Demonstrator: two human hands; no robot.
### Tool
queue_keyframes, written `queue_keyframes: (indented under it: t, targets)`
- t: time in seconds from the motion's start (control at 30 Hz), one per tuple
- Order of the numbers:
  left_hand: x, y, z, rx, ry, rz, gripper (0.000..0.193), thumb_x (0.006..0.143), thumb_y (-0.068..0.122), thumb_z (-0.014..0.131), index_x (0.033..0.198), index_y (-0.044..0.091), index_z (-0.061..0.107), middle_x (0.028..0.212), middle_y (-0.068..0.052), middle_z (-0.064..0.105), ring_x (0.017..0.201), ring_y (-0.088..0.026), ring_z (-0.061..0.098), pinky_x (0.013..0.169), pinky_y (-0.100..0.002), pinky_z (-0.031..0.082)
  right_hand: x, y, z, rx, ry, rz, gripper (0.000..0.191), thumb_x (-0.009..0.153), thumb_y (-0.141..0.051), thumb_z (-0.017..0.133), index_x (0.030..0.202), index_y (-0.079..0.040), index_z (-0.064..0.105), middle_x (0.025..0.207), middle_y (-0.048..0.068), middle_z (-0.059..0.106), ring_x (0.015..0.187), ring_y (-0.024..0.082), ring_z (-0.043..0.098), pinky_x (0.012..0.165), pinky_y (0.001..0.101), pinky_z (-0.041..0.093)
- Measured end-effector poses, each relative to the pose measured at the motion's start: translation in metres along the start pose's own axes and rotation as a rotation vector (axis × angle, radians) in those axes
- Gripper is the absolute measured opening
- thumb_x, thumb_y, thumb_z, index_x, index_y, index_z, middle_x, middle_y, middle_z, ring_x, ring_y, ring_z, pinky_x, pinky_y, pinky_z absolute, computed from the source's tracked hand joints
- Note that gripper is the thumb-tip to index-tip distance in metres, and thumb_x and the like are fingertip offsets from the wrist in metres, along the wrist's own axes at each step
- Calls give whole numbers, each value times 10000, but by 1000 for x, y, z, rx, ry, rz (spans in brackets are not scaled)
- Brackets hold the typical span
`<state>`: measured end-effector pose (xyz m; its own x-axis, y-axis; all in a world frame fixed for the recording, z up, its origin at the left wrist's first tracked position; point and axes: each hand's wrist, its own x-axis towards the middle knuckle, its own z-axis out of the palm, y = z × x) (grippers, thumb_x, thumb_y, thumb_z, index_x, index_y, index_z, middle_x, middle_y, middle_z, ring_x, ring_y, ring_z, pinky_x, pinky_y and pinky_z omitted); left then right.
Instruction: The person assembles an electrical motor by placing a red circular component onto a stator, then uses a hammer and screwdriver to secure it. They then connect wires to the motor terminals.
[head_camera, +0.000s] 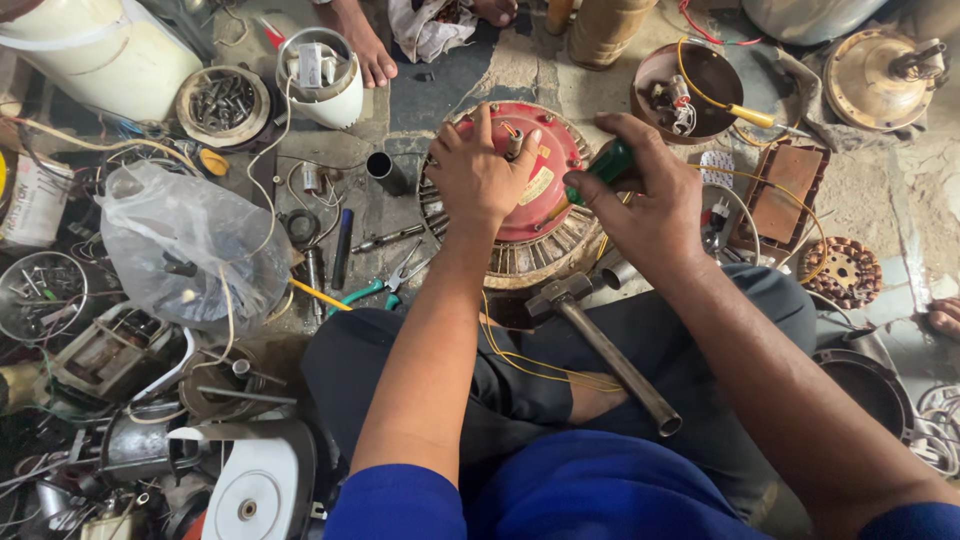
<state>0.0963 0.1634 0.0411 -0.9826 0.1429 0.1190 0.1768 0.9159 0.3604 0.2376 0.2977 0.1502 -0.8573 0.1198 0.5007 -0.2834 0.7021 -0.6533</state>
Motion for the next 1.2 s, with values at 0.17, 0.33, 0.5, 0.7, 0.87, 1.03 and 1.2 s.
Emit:
queue_keyframes:
  t: [0.17, 0.33, 0.5, 0.7, 0.87, 1.03, 1.2]
  targets:
    - [1, -1, 1, -3, -9, -9, 925, 857, 850, 458, 1539, 227, 411, 1459, -271, 417, 1300, -466, 439, 975, -617, 434, 3, -2, 1, 29, -13, 14, 552, 942, -110, 873, 1406, -21, 587, 1036, 90, 717, 927, 87, 704, 816, 269, 628]
    - [0, -1, 3, -3, 6, -9, 924, 851, 850, 463, 1538, 234, 421, 1462, -270, 417, 1294, -463, 444, 979, -617, 432, 7, -4, -2, 19, -49, -35, 577, 942, -77, 852, 1436, -18, 559, 1121, 117, 709, 954, 127, 700, 825, 284, 618]
    - [0, 0, 0, -4, -3, -17, 925, 843, 850, 467, 1534, 237, 427, 1456, -266, 421, 1291, -460, 445, 978, -608, 431, 16, -6, -10, 42, -207, -92, 552, 997, -1, 729, 1486, -2, 471, 1341, 175, 640, 1178, 239, 698, 990, 345, 599]
    - [-1, 1, -1, -15, 5, -19, 926, 831, 852, 476, 1522, 237, 453, 1459, -261, 424, 1285, -458, 451, 985, -599, 433, 19, -6, -14, 84, -314, 17, 537, 992, 12, 674, 1480, 2, 452, 1177, 141, 674, 1111, 224, 723, 974, 343, 584]
    - [-2, 0, 1, -30, 22, -8, 922, 838, 851, 479, 1522, 234, 456, 1462, -271, 420, 1282, -463, 451, 989, -606, 428, 17, -11, -8, 48, -249, -77, 511, 951, -20, 776, 1401, -56, 537, 1193, 135, 719, 1063, 205, 746, 926, 326, 611]
    - [0, 2, -4, -48, -30, -29, 914, 842, 846, 469, 1538, 255, 439, 1468, -268, 413, 1305, -467, 435, 992, -614, 423, 15, -25, -4, -32, -182, -102, 538, 883, -31, 810, 1362, -28, 567, 1161, 173, 707, 1035, 236, 709, 869, 336, 577]
    - [1, 1, -1, -48, 11, -30, 932, 831, 865, 465, 1525, 244, 440, 1474, -264, 405, 1299, -469, 427, 984, -616, 419, 11, -26, -6, 195, -264, -85, 498, 971, 71, 682, 1440, -14, 536, 1207, 146, 724, 1116, 212, 738, 967, 325, 604]
